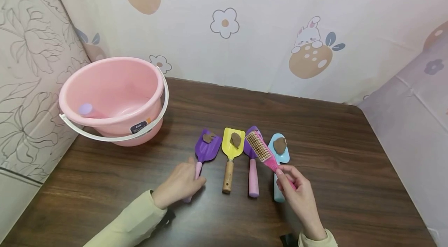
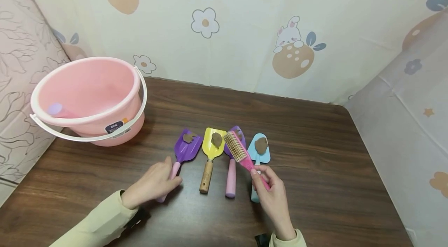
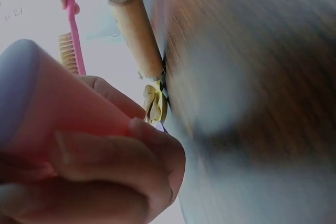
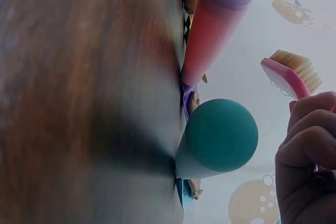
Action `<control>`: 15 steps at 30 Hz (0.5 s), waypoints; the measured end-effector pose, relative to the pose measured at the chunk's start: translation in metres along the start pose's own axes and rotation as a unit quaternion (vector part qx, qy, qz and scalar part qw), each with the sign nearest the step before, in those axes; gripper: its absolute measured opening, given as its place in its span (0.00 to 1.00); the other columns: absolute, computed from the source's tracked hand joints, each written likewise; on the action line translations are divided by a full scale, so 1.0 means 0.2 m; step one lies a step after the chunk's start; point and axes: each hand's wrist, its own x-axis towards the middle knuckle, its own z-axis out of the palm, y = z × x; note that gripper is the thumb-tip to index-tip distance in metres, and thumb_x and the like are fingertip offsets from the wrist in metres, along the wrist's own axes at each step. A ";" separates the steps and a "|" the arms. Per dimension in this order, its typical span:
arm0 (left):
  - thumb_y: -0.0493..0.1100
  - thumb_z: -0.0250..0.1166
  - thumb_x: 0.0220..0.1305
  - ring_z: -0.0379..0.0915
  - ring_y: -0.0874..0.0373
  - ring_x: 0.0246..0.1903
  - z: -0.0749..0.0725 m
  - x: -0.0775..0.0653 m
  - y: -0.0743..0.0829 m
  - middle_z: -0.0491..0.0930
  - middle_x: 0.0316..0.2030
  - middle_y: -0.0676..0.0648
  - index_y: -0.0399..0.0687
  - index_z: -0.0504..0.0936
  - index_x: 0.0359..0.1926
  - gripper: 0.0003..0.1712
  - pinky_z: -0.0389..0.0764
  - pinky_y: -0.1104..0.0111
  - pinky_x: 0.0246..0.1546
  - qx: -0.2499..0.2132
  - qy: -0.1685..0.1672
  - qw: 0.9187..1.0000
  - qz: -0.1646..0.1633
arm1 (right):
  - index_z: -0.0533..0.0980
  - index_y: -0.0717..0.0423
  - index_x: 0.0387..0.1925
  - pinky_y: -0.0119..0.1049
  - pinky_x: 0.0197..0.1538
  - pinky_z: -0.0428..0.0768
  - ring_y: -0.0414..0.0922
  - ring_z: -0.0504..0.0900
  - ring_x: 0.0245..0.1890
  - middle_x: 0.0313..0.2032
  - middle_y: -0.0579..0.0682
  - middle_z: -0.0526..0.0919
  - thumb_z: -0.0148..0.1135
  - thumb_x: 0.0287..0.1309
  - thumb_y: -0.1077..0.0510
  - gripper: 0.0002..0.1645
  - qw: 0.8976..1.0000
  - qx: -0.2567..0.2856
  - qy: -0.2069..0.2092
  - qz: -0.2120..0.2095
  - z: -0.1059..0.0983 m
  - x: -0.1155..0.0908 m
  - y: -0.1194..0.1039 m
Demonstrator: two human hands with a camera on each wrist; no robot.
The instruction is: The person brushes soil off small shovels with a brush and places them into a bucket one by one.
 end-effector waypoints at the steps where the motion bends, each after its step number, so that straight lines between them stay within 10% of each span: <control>1: 0.41 0.62 0.54 0.64 0.65 0.03 0.00 0.00 0.00 0.71 0.15 0.46 0.16 0.52 0.65 0.46 0.65 0.71 0.04 -0.005 -0.002 1.000 -0.001 | 0.76 0.62 0.42 0.35 0.11 0.60 0.33 0.61 0.11 0.15 0.43 0.70 0.55 0.66 0.61 0.08 1.000 -0.001 0.000 0.000 0.00 0.00 0.00; 15: 0.43 0.62 0.52 0.66 0.62 0.08 0.01 -0.04 0.07 0.70 0.17 0.47 0.21 0.63 0.54 0.35 0.69 0.69 0.10 0.001 -0.008 0.999 0.052 | 0.76 0.61 0.42 0.34 0.11 0.59 0.33 0.59 0.11 0.15 0.42 0.70 0.55 0.66 0.60 0.08 1.000 -0.005 -0.009 0.004 0.01 0.00 -0.01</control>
